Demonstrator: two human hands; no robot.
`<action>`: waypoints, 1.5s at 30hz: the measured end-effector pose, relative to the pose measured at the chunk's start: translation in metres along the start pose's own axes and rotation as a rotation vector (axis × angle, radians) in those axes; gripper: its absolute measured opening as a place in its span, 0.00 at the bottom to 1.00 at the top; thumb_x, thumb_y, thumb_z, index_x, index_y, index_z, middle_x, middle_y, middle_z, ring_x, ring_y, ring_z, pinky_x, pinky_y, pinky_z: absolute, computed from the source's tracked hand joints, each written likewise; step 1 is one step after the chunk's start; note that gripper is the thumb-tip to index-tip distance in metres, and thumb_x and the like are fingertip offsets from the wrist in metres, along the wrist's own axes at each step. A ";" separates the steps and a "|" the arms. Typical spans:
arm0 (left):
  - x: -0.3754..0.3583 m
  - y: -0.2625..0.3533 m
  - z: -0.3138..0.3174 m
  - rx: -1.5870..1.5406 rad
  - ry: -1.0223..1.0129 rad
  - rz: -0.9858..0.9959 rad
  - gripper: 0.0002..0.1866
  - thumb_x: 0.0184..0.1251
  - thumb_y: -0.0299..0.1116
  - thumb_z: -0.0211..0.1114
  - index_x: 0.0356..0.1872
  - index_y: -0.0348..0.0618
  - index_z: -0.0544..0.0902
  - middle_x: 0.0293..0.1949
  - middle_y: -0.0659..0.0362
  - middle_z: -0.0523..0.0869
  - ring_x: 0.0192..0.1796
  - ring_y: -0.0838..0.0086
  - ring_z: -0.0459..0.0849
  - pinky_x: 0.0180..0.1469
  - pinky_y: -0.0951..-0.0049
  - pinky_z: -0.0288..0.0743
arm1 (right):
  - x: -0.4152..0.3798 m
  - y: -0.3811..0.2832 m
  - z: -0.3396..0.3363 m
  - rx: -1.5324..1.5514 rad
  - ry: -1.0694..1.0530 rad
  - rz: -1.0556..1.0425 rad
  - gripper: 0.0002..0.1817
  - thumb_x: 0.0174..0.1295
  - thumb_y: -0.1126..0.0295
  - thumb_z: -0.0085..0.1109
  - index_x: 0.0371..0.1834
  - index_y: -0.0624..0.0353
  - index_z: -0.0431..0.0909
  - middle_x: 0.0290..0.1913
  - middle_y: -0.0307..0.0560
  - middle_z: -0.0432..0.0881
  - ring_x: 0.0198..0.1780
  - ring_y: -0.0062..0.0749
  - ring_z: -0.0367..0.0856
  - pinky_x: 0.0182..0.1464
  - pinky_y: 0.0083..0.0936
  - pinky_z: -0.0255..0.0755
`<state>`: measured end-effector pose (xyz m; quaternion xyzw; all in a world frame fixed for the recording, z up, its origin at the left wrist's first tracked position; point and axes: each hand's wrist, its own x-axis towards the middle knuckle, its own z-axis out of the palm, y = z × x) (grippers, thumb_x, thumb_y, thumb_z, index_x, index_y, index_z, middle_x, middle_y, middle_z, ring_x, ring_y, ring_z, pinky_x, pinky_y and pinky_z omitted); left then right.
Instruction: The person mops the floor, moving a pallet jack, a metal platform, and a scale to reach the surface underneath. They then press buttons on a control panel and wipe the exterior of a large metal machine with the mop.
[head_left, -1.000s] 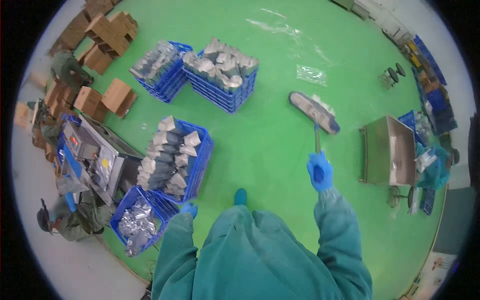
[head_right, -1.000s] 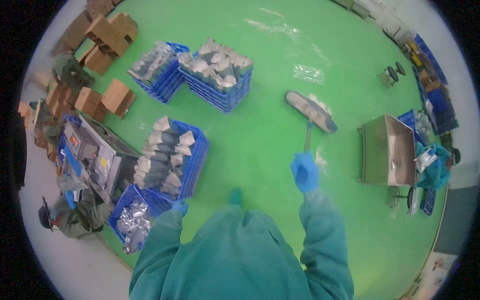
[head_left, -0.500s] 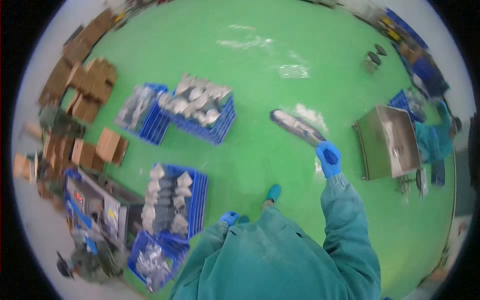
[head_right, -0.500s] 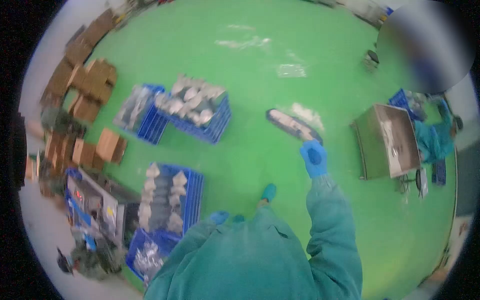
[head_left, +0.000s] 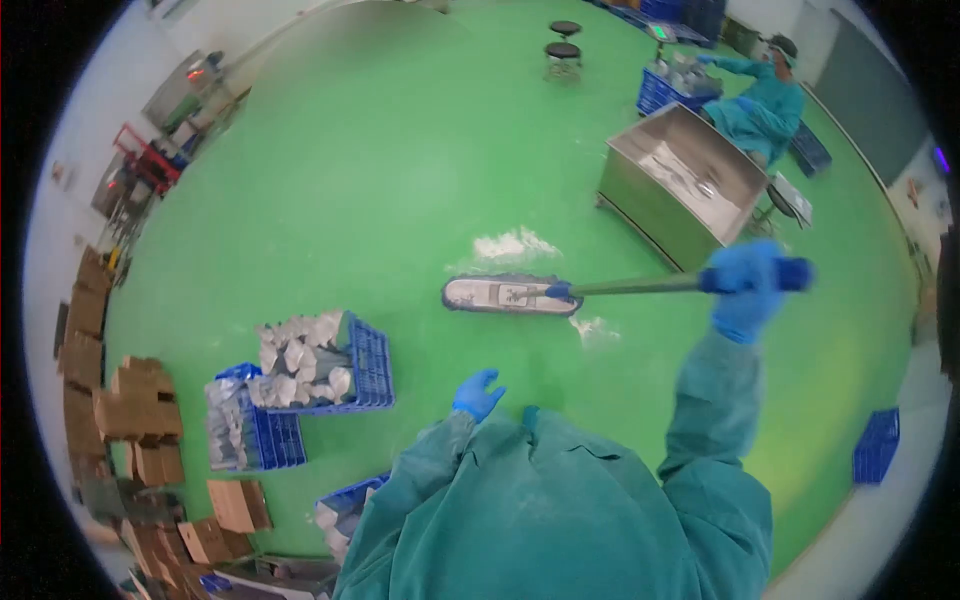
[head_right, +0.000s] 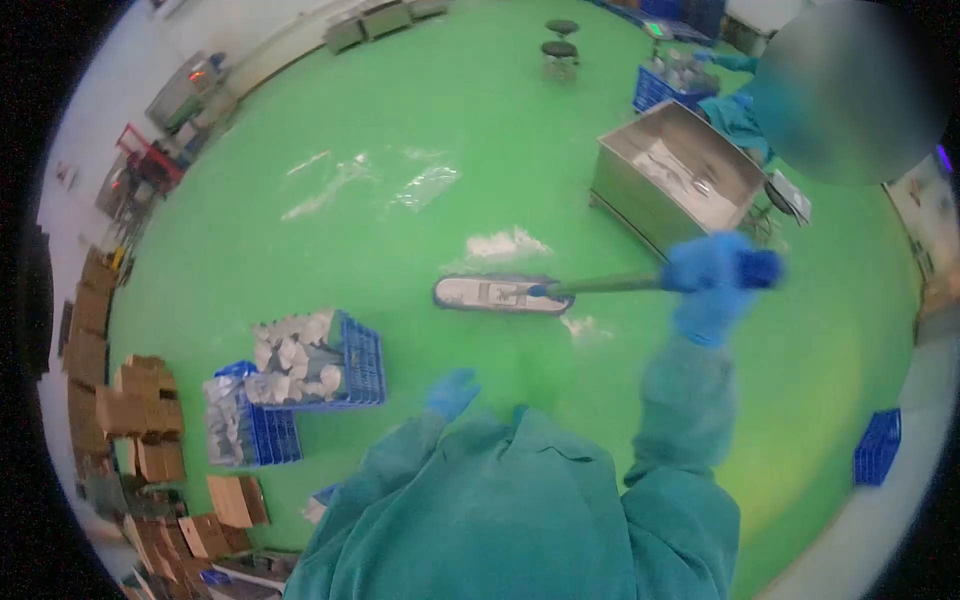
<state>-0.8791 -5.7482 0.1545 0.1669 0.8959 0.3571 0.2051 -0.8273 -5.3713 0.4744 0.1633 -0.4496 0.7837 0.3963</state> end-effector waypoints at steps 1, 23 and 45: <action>0.017 0.044 -0.008 0.131 -0.054 0.138 0.31 0.54 0.45 0.65 0.58 0.41 0.70 0.58 0.49 0.73 0.60 0.58 0.71 0.61 0.64 0.65 | 0.000 -0.043 0.010 -0.282 0.183 -0.114 0.19 0.64 0.61 0.46 0.15 0.48 0.56 0.13 0.32 0.56 0.14 0.21 0.52 0.17 0.22 0.48; -0.166 0.314 0.258 0.198 -1.547 1.573 0.12 0.45 0.47 0.63 0.19 0.50 0.81 0.23 0.53 0.82 0.29 0.56 0.81 0.32 0.57 0.74 | -0.385 -0.201 0.176 -1.575 1.145 -0.158 0.14 0.54 0.67 0.57 0.18 0.56 0.62 0.16 0.40 0.67 0.17 0.26 0.61 0.22 0.24 0.54; 0.031 0.328 0.216 0.306 -1.154 1.315 0.13 0.44 0.45 0.59 0.16 0.48 0.82 0.21 0.52 0.82 0.27 0.56 0.82 0.33 0.59 0.75 | -0.214 -0.079 0.020 -1.497 0.732 -0.005 0.04 0.52 0.75 0.55 0.22 0.62 0.75 0.23 0.43 0.77 0.27 0.29 0.76 0.30 0.25 0.71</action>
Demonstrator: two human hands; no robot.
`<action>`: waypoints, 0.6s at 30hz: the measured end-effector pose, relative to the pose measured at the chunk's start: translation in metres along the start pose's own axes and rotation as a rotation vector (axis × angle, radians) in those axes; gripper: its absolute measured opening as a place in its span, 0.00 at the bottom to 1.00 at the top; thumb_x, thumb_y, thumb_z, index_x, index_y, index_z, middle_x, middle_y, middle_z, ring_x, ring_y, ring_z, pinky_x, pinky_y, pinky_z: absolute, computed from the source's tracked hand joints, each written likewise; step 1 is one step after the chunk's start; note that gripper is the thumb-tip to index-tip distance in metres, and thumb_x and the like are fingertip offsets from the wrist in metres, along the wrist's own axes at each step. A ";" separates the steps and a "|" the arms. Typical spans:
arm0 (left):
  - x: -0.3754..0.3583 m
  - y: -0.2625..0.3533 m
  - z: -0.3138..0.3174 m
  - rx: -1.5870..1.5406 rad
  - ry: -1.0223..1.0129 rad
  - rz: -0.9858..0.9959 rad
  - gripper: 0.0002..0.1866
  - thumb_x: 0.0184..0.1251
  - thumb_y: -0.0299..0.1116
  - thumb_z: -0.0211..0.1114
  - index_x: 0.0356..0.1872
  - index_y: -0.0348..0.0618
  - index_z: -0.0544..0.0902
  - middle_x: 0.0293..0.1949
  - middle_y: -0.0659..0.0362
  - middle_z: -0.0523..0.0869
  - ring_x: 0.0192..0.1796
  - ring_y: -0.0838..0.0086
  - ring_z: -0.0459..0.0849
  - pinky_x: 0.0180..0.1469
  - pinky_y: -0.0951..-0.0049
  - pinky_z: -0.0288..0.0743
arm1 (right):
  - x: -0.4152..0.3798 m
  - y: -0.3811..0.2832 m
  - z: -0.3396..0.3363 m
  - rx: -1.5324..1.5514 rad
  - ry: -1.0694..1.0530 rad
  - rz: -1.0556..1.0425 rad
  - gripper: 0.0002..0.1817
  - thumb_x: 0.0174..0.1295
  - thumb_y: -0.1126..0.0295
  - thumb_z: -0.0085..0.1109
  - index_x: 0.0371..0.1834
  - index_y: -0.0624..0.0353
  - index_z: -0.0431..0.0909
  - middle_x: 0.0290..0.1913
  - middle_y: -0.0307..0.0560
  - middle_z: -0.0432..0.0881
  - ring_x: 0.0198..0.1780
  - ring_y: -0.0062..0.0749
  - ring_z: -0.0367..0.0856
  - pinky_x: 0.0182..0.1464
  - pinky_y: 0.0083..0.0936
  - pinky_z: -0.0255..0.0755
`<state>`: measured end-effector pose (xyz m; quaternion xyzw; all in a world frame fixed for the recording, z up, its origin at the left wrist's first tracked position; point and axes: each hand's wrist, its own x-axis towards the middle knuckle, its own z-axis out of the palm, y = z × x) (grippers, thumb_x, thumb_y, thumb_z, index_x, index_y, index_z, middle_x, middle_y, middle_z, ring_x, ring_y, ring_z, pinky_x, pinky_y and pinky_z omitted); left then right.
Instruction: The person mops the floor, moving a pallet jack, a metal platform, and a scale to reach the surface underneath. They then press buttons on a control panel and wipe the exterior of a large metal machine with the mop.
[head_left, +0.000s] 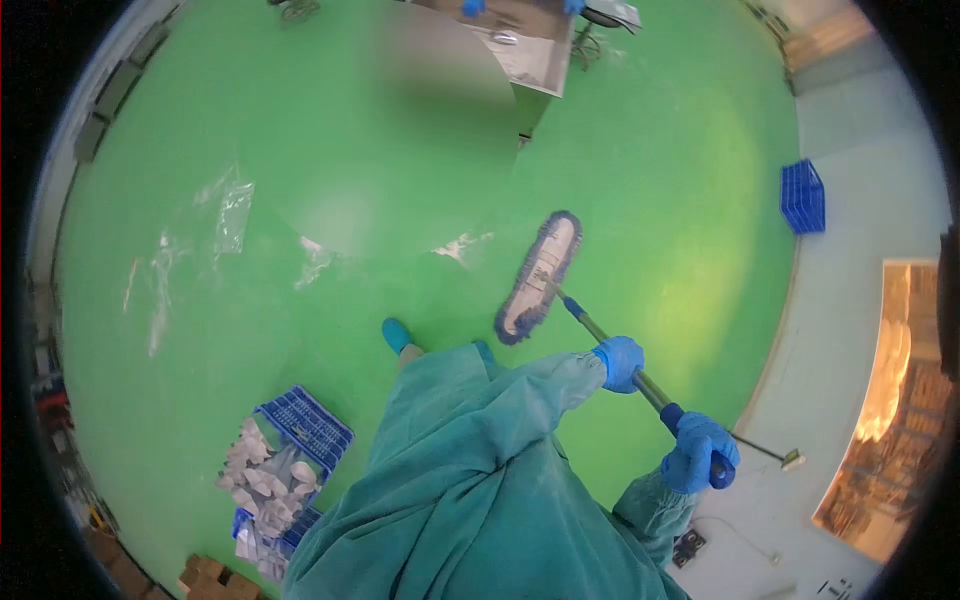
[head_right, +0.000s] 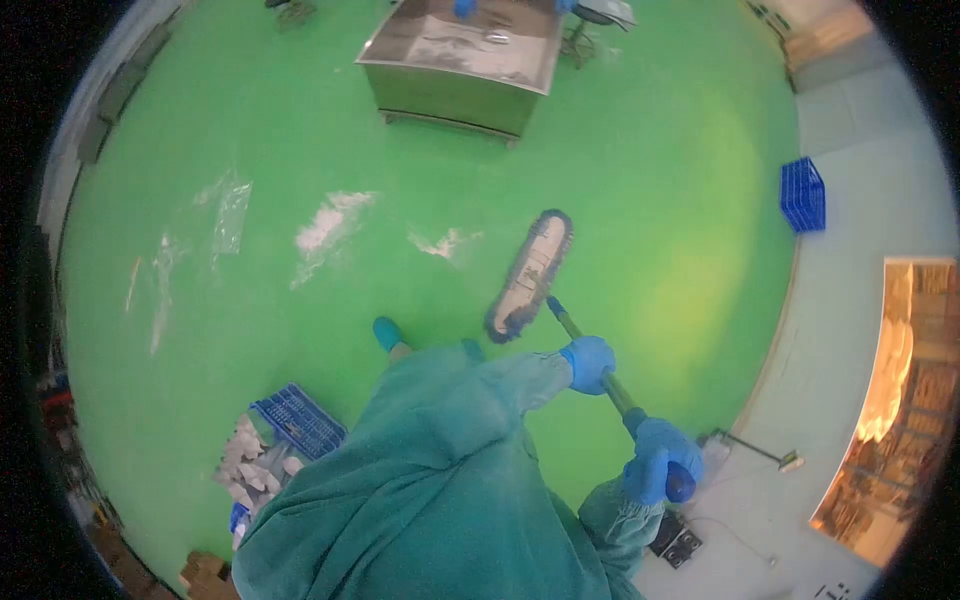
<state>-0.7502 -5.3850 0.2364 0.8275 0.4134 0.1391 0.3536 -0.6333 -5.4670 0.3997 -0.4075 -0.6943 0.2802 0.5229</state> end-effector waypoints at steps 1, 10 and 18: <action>-0.015 -0.012 -0.014 -0.029 -0.002 -0.036 0.14 0.45 0.45 0.58 0.16 0.48 0.82 0.21 0.52 0.82 0.26 0.55 0.81 0.32 0.58 0.75 | 0.007 -0.006 0.021 0.076 0.057 0.063 0.05 0.50 0.76 0.52 0.19 0.61 0.72 0.20 0.44 0.74 0.24 0.30 0.73 0.29 0.27 0.68; -0.161 -0.147 -0.126 -0.048 0.119 -0.384 0.16 0.46 0.50 0.60 0.19 0.49 0.84 0.24 0.52 0.83 0.30 0.56 0.82 0.35 0.60 0.76 | 0.057 0.001 0.206 0.834 -0.208 0.067 0.11 0.52 0.76 0.46 0.14 0.56 0.62 0.13 0.40 0.62 0.15 0.27 0.59 0.22 0.27 0.54; -0.350 -0.286 -0.163 -0.087 0.676 -0.607 0.26 0.47 0.55 0.63 0.43 0.46 0.81 0.46 0.50 0.81 0.50 0.57 0.78 0.53 0.62 0.70 | 0.044 0.028 0.426 0.935 -0.088 0.185 0.12 0.54 0.77 0.46 0.14 0.56 0.63 0.14 0.39 0.65 0.17 0.27 0.62 0.27 0.29 0.62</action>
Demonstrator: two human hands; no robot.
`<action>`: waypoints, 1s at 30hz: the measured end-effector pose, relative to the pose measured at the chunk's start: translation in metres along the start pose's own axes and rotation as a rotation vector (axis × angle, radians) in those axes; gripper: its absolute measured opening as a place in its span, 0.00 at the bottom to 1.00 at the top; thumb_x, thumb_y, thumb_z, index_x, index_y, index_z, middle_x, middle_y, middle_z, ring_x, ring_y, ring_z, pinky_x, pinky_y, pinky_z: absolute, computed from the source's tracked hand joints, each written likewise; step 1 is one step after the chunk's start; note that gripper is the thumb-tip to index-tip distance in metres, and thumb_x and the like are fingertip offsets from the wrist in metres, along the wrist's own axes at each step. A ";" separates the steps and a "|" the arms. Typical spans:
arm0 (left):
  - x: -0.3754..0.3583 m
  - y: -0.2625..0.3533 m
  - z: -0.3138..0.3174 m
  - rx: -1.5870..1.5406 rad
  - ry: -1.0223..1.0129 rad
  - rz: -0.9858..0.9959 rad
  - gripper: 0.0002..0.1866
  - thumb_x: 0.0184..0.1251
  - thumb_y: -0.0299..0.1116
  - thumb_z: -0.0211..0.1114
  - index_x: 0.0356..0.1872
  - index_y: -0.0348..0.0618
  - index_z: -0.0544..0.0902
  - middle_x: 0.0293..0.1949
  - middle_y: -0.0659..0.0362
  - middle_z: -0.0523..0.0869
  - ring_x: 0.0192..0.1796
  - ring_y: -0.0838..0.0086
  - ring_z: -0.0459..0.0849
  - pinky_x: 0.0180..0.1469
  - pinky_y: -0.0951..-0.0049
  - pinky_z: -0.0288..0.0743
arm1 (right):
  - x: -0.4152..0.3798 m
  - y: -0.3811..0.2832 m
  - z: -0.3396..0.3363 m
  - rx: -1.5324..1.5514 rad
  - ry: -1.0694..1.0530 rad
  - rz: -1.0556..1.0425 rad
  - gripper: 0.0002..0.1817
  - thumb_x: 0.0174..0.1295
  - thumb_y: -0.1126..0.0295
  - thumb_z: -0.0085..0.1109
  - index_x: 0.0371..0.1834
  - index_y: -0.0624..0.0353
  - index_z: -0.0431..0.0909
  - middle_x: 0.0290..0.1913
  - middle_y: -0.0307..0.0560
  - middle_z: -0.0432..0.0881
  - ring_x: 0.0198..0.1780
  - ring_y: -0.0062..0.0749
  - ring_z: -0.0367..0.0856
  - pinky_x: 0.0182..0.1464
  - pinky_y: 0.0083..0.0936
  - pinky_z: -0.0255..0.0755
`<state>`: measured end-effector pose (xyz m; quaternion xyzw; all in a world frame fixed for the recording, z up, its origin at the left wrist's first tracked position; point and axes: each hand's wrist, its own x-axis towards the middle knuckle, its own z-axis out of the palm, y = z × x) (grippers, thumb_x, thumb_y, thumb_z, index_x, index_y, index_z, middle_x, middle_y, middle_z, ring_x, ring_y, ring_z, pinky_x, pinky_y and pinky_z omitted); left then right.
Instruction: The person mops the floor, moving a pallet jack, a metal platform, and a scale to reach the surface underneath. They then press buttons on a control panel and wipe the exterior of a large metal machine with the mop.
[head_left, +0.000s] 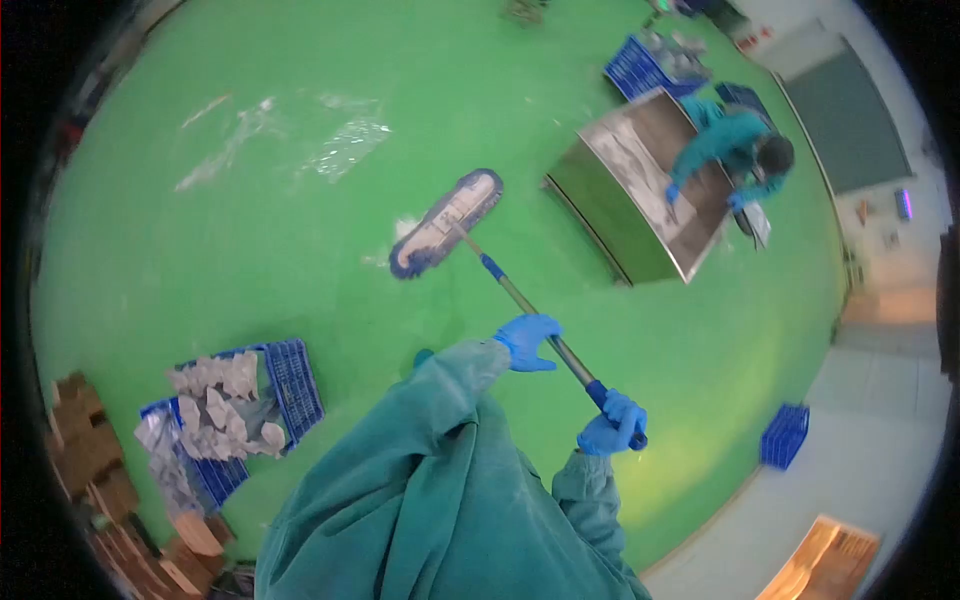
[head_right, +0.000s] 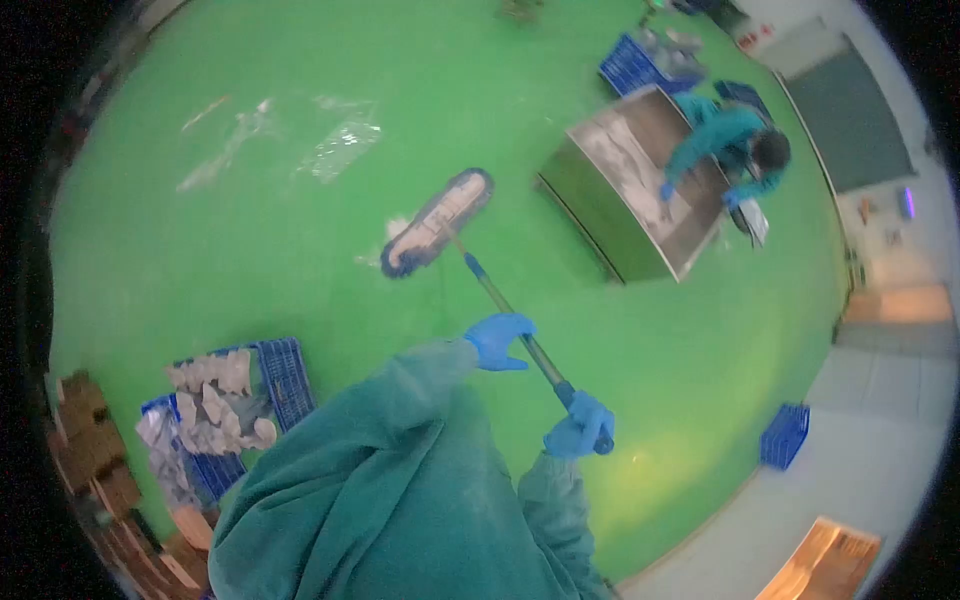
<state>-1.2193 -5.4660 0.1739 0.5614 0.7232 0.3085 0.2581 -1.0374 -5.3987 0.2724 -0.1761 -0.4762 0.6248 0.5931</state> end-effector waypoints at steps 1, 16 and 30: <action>-0.023 -0.028 -0.020 -0.022 0.276 0.023 0.31 0.47 0.56 0.64 0.49 0.45 0.78 0.52 0.50 0.78 0.56 0.58 0.74 0.59 0.62 0.66 | -0.004 0.023 0.021 0.026 -0.034 0.018 0.12 0.54 0.77 0.46 0.14 0.56 0.63 0.14 0.39 0.65 0.17 0.27 0.62 0.27 0.29 0.62; -0.423 -0.102 -0.009 -0.327 0.512 -1.653 0.30 0.55 0.57 0.56 0.47 0.40 0.80 0.48 0.47 0.81 0.51 0.56 0.78 0.55 0.62 0.70 | 0.106 0.186 0.310 -0.174 -0.353 0.349 0.12 0.55 0.70 0.52 0.19 0.65 0.78 0.23 0.47 0.80 0.26 0.30 0.77 0.36 0.24 0.72; -0.198 -0.146 0.016 -0.743 0.922 -1.754 0.24 0.56 0.52 0.56 0.42 0.43 0.82 0.44 0.50 0.83 0.48 0.58 0.80 0.52 0.64 0.72 | 0.271 0.301 0.477 -0.037 -0.564 0.109 0.12 0.54 0.78 0.58 0.17 0.58 0.67 0.13 0.42 0.69 0.14 0.27 0.67 0.18 0.27 0.70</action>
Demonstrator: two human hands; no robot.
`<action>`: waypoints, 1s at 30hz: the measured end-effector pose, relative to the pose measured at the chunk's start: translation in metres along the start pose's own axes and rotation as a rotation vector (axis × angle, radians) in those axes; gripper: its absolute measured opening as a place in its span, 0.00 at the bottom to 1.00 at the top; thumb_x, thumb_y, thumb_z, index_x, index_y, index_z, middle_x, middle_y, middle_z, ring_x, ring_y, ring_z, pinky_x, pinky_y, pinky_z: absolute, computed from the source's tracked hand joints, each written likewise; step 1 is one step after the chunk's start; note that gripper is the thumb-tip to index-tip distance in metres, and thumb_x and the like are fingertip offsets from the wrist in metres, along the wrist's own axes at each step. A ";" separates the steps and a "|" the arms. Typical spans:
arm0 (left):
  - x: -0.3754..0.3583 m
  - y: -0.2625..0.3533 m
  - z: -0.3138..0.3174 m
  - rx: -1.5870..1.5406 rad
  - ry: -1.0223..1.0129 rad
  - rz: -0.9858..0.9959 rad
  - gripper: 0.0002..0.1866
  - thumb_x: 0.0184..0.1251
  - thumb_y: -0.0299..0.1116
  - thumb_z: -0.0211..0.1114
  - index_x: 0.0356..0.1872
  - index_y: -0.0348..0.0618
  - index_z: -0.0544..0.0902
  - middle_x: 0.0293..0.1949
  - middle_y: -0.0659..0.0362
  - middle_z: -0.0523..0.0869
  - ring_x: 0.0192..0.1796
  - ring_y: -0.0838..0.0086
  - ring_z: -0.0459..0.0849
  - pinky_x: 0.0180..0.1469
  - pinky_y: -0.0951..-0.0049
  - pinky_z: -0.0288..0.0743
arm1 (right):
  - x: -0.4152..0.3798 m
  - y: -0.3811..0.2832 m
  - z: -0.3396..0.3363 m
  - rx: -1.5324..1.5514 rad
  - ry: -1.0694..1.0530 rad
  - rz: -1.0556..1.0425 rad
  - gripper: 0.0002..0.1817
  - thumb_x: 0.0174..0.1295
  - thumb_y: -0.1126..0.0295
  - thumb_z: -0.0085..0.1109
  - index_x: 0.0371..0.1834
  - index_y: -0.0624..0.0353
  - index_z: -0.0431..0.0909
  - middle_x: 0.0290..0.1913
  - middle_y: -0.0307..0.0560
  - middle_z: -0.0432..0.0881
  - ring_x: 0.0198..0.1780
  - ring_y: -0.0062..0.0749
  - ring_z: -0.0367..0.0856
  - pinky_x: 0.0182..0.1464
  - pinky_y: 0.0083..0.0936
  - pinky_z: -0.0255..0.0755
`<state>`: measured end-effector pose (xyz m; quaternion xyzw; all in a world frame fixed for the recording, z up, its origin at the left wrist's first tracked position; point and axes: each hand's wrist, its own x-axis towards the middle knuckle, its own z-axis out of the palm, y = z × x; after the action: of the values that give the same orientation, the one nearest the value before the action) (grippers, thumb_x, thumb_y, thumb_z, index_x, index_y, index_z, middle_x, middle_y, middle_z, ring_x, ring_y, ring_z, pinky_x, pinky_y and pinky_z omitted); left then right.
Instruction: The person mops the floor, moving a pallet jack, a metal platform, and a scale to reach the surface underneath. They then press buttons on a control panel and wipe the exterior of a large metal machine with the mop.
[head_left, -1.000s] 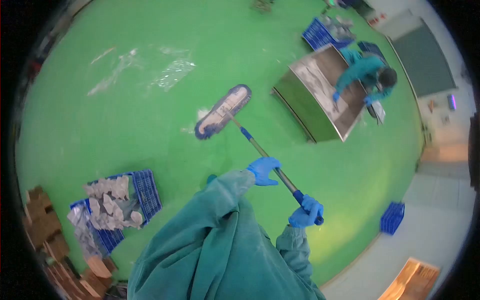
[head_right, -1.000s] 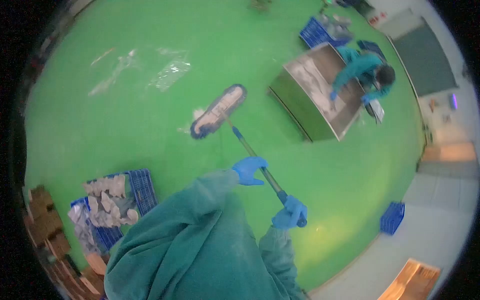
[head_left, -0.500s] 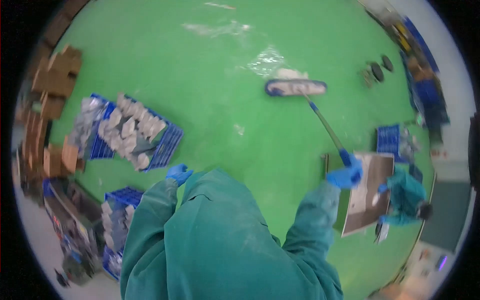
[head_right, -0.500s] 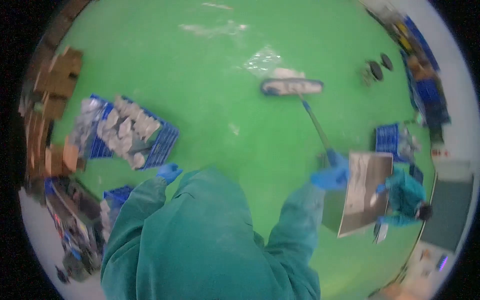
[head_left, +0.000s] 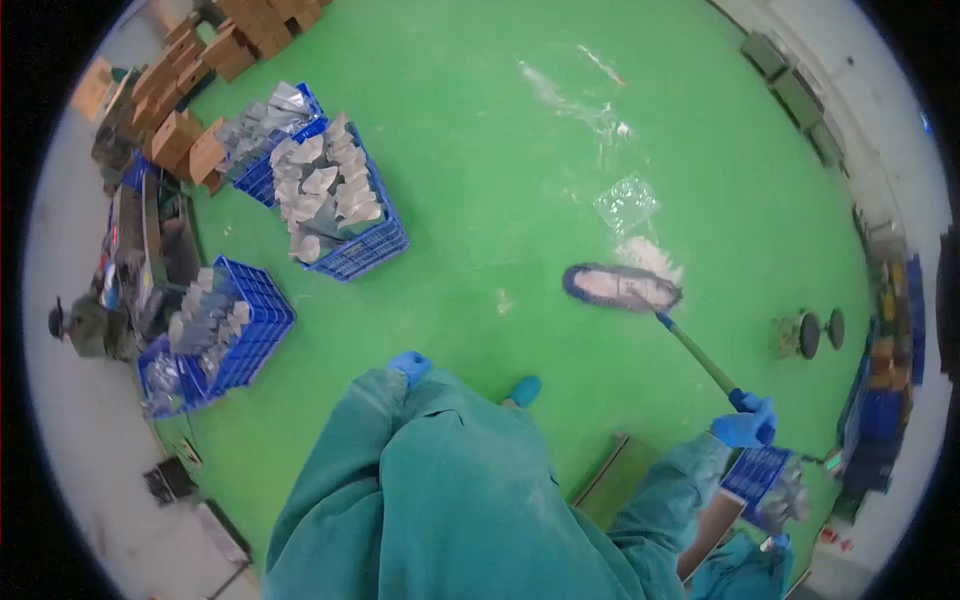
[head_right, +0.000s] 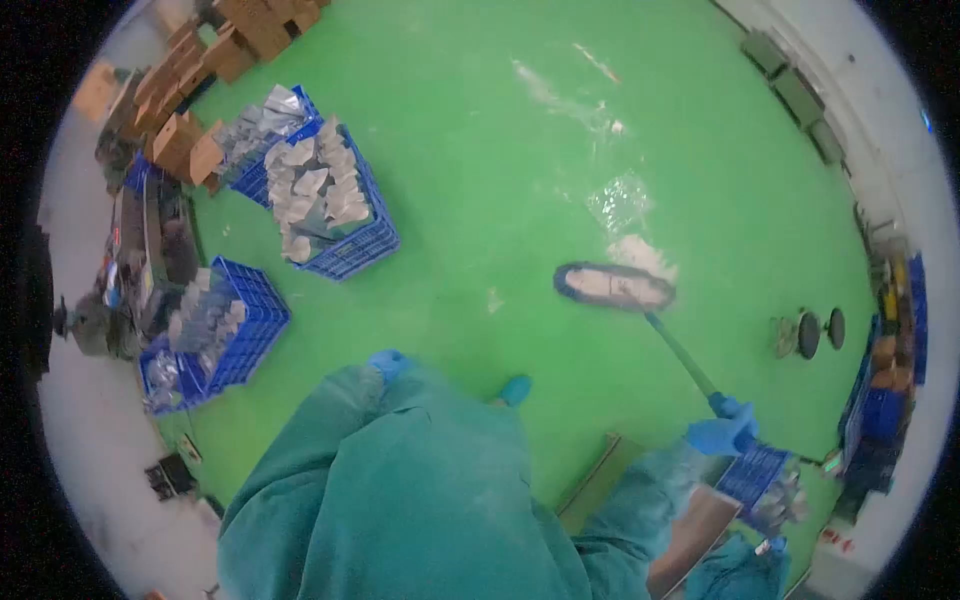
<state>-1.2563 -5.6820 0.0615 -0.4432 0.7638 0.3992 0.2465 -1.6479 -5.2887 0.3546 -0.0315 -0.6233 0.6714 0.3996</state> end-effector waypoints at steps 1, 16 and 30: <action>0.002 0.023 0.020 0.063 -0.043 0.124 0.23 0.56 0.52 0.56 0.43 0.43 0.82 0.44 0.50 0.83 0.48 0.59 0.80 0.52 0.64 0.72 | 0.019 -0.022 0.013 0.026 -0.027 -0.010 0.12 0.54 0.78 0.58 0.17 0.58 0.67 0.13 0.42 0.69 0.14 0.27 0.67 0.18 0.27 0.70; -0.125 0.233 0.007 -0.361 0.314 0.849 0.39 0.47 0.48 0.70 0.61 0.44 0.66 0.61 0.49 0.69 0.62 0.57 0.68 0.64 0.63 0.61 | -0.032 -0.303 0.154 1.016 -1.920 0.353 0.11 0.56 0.75 0.52 0.16 0.59 0.66 0.13 0.46 0.71 0.13 0.27 0.70 0.14 0.23 0.60; -0.169 0.086 -0.038 -0.517 1.124 0.318 0.13 0.42 0.32 0.73 0.22 0.43 0.74 0.21 0.54 0.75 0.25 0.59 0.74 0.28 0.63 0.68 | -0.200 -0.279 0.159 1.357 -2.216 0.547 0.06 0.49 0.75 0.55 0.18 0.59 0.70 0.14 0.49 0.72 0.14 0.32 0.72 0.20 0.31 0.70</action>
<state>-1.2506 -5.6074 0.2393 -0.5113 0.7121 0.3090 -0.3689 -1.4594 -5.5599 0.5392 0.6099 -0.1342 0.5762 -0.5273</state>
